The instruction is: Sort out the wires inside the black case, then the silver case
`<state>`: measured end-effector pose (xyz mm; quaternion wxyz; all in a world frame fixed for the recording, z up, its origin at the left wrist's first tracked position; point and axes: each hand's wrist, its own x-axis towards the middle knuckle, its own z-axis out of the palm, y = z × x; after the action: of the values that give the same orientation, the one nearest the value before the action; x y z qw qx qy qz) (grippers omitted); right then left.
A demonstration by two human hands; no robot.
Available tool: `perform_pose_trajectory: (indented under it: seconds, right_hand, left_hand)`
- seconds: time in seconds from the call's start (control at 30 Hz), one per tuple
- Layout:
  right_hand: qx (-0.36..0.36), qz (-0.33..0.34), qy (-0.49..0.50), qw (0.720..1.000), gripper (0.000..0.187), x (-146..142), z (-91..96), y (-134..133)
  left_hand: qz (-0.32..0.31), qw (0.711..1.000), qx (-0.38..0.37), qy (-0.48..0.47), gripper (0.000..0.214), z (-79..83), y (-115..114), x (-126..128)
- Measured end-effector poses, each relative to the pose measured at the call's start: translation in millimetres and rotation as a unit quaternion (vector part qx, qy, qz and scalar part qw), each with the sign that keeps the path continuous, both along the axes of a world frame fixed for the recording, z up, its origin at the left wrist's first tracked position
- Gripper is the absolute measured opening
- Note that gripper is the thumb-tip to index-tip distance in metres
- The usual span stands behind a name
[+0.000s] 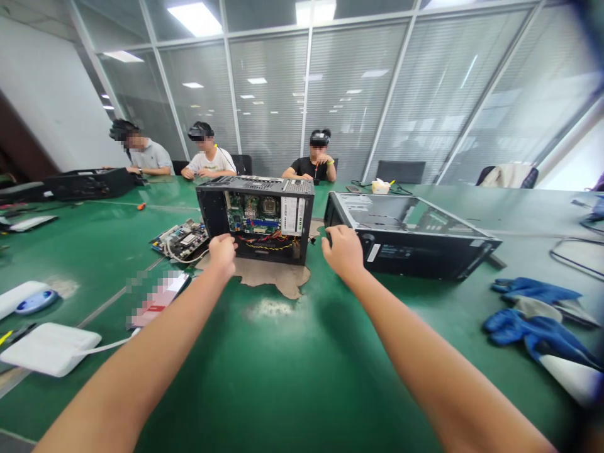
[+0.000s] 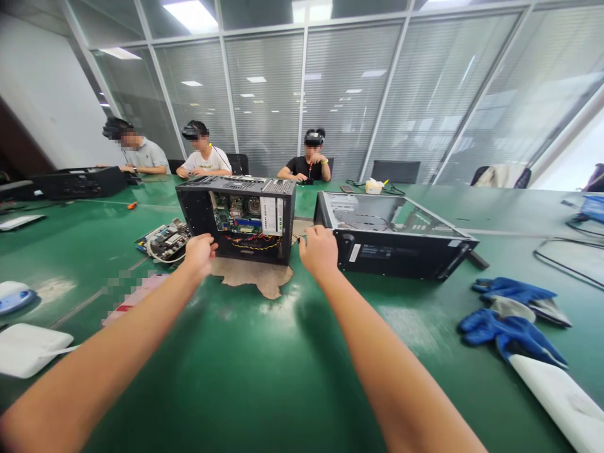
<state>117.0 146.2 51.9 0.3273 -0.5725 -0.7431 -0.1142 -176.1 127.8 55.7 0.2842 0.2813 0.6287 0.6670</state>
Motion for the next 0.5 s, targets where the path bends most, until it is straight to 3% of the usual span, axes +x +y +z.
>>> perform_pose_trajectory:
  seconds: [0.1, 0.2, 0.27, 0.33, 0.4, 0.5]
  right_hand:
    - [0.024, -0.087, -0.058, 0.994, 0.038, 29.6, 15.8, -0.3]
    - [-0.03, -0.146, -0.097, 0.984, 0.051, 54.7, 14.0, 5.8]
    - [-0.093, -0.156, -0.107, 0.978, 0.061, 65.6, 7.6, 10.1]
    - [-0.103, -0.151, -0.118, 0.976, 0.068, 71.3, 1.8, 13.0]
    - [-0.101, -0.15, -0.122, 0.976, 0.07, 72.7, -1.5, 14.4]
    - [-0.097, -0.155, -0.125, 0.975, 0.069, 71.2, -2.7, 14.5]
  left_hand:
    - [-0.047, 0.998, 0.017, -0.029, 0.016, -12.9, -42.6, 49.8]
    - [-0.139, 0.989, 0.019, -0.05, 0.017, -37.3, -88.4, 88.5]
    - [-0.167, 0.985, 0.031, 0.023, 0.015, -54.6, -111.8, 101.1]
    - [-0.184, 0.97, 0.068, 0.143, 0.012, -68.7, -125.9, 104.7]
    - [-0.187, 0.941, 0.1, 0.264, 0.017, -78.1, -131.2, 104.1]
    - [-0.216, 0.91, 0.11, 0.336, 0.022, -84.3, -130.4, 104.5]
